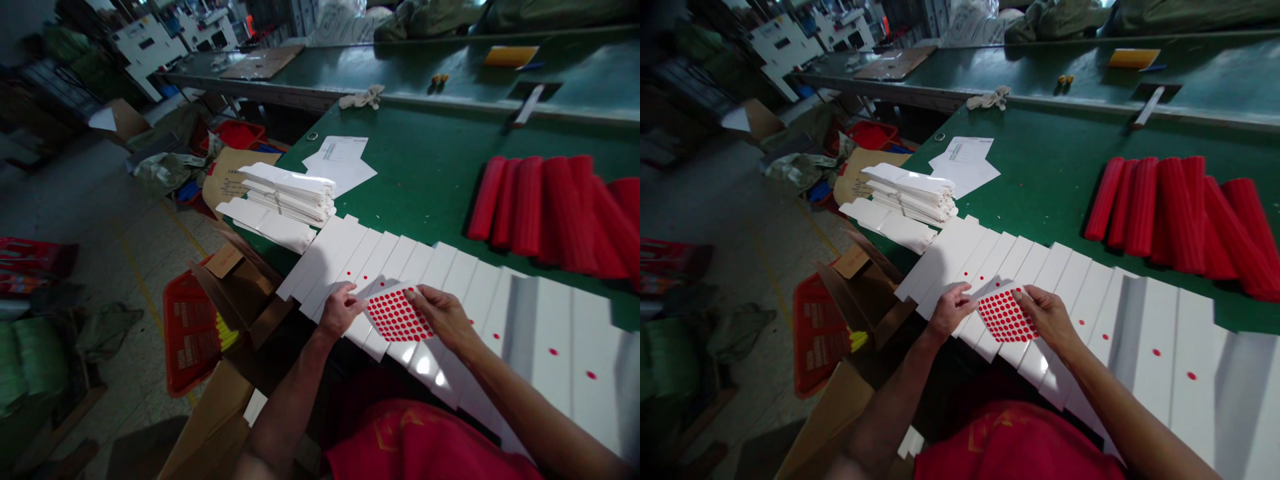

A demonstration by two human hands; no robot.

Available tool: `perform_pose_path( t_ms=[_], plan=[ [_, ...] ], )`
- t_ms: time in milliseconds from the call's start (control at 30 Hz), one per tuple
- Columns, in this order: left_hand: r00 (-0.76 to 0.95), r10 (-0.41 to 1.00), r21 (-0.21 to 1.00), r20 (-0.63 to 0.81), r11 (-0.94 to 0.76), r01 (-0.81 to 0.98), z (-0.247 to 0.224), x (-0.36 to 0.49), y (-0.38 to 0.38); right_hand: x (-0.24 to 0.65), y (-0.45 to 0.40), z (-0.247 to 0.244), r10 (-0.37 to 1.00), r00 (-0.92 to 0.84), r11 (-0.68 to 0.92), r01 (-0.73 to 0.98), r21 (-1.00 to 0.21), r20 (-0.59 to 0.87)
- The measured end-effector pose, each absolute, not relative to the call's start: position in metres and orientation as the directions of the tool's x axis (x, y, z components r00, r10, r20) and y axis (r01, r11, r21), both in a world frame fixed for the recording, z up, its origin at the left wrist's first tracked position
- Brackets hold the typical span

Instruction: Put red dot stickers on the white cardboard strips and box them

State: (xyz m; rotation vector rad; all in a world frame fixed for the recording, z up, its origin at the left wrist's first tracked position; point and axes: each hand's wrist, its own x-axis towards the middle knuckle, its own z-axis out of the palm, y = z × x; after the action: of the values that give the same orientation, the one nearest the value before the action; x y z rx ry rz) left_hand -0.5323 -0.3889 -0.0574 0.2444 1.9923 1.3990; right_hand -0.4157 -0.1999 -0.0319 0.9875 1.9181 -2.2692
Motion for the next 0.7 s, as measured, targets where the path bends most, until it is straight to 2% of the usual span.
perform_pose_path(
  t_ms=[133,300,400,500,700],
  plan=[
    [-0.692,0.529,0.864,-0.490,0.192,-0.465,-0.057,-0.516,-0.382,-0.418,-0.202,-0.028,0.384,-0.800,-0.241,0.395,-0.887,-0.461],
    [-0.688,0.483,0.808,-0.541,0.071,-0.585,-0.049,-0.505,-0.376,-0.417,-0.201,-0.030,0.415,-0.785,-0.200,0.414,-0.888,-0.459],
    [-0.697,0.492,0.816,-0.522,0.052,-0.575,-0.048,-0.504,-0.376,-0.416,-0.200,-0.032,0.416,-0.791,-0.178,0.413,-0.893,-0.449],
    [-0.747,0.488,0.873,-0.451,0.065,-0.484,-0.051,-0.506,-0.378,-0.416,-0.201,-0.031,0.408,-0.798,-0.209,0.392,-0.896,-0.444],
    [-0.768,0.485,0.899,-0.417,0.099,-0.426,-0.053,-0.511,-0.379,-0.422,-0.201,-0.029,0.241,-0.819,-0.453,0.380,-0.807,-0.521]
  ],
)
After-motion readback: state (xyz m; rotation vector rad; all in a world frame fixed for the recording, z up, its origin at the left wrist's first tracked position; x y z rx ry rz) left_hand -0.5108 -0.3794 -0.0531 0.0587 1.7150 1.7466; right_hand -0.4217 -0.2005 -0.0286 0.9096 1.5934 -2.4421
